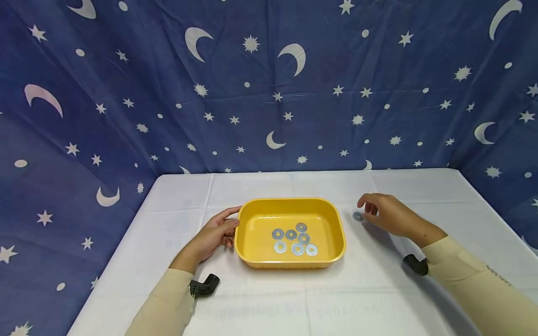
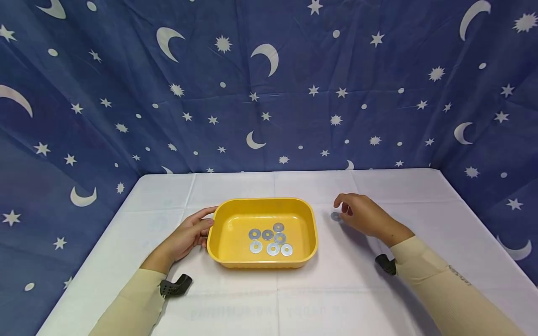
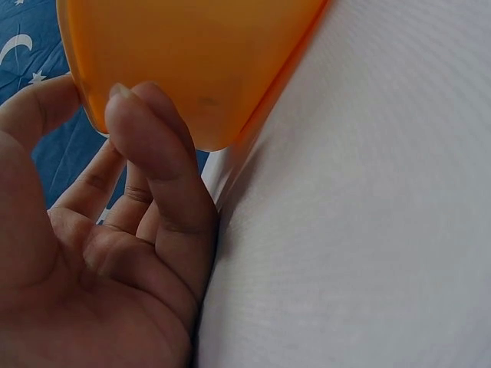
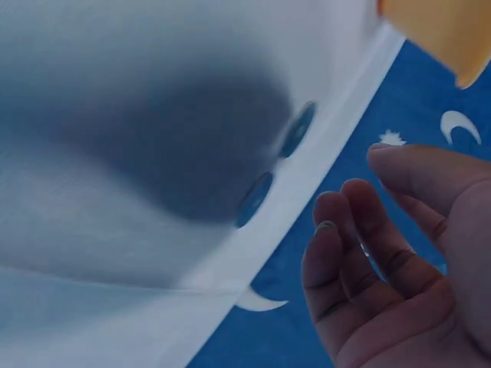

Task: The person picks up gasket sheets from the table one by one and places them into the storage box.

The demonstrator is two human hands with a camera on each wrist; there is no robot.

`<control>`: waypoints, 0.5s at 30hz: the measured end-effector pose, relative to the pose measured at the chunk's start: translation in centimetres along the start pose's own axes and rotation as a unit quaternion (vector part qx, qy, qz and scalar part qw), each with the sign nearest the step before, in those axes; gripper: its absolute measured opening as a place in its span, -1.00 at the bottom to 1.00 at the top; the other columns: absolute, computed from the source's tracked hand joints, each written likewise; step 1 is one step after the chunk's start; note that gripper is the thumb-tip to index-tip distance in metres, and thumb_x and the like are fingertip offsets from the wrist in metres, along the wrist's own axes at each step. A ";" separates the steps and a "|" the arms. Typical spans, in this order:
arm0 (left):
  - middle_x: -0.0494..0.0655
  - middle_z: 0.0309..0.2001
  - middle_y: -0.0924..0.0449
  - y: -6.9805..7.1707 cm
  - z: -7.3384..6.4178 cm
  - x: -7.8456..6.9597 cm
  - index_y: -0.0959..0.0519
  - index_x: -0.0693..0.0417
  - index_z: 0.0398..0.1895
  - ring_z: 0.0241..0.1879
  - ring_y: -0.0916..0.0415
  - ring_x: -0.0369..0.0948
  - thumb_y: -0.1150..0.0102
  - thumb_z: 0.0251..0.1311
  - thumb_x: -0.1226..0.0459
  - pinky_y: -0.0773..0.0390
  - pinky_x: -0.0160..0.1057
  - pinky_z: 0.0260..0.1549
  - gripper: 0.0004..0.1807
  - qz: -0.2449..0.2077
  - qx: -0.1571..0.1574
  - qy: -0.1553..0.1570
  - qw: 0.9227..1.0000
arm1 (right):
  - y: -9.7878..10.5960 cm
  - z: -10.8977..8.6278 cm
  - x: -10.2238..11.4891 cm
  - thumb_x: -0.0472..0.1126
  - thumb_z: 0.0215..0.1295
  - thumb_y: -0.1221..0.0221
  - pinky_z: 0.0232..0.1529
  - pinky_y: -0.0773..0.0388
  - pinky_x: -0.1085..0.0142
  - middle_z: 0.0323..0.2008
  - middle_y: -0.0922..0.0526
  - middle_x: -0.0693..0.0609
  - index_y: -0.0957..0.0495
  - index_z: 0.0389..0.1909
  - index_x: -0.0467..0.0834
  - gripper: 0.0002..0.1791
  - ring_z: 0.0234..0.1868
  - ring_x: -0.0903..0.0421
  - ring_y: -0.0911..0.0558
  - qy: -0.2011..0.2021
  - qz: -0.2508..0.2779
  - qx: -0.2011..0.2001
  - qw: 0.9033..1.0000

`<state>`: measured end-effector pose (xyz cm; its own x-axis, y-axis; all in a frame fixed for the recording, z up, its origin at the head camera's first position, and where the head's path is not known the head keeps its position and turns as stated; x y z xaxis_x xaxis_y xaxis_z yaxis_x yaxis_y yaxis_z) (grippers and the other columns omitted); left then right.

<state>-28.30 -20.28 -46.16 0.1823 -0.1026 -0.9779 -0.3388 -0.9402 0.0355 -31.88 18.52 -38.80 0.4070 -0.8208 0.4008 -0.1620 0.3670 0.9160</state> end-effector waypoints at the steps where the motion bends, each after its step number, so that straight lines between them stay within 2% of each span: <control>1: -0.16 -0.34 -0.55 0.0 0.0 0.0 -0.25 -0.05 0.49 -0.52 -0.48 -0.28 -0.06 0.43 0.11 -0.54 -0.40 -0.56 -0.40 0.000 0.002 -0.001 1.000 | -0.2 0.0 -0.5 -0.38 0.19 -0.30 -0.33 -0.55 0.30 -0.40 -0.60 0.08 -0.59 -0.12 -0.19 -0.76 -0.36 0.15 -0.50 -0.006 -0.001 0.002 1.000; 10: -0.15 -0.34 -0.54 0.0 -0.1 -0.1 -0.26 -0.08 0.48 -0.53 -0.47 -0.27 -0.07 0.43 0.11 -0.54 -0.41 -0.55 -0.42 -0.001 0.002 0.001 1.000 | -1.2 0.5 -3.7 -0.37 0.18 -0.31 -0.30 -0.53 0.27 -0.41 -0.57 0.01 -0.58 -0.14 -0.19 -0.77 -0.38 0.09 -0.48 -0.069 -0.006 0.027 0.997; 15: -0.14 -0.33 -0.54 0.0 -0.1 -0.1 -0.26 -0.08 0.48 -0.53 -0.47 -0.27 -0.07 0.43 0.10 -0.54 -0.40 -0.55 -0.41 -0.003 0.003 0.000 1.000 | -1.6 0.8 -4.8 -0.37 0.17 -0.32 -0.29 -0.52 0.27 -0.42 -0.58 0.00 -0.57 -0.14 -0.18 -0.76 -0.39 0.09 -0.48 -0.091 -0.008 0.045 0.995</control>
<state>-28.22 -20.29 -46.04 0.1849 -0.0977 -0.9779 -0.3434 -0.9387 0.0288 -34.30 21.54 -42.18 0.2415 -0.8950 0.3750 -0.2408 0.3191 0.9166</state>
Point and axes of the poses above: each hand's wrist, its own z-axis towards the middle knuckle, its own y-axis out of the back of the hand, x = y × z, the point moved 10 cm from there along z, towards the middle knuckle
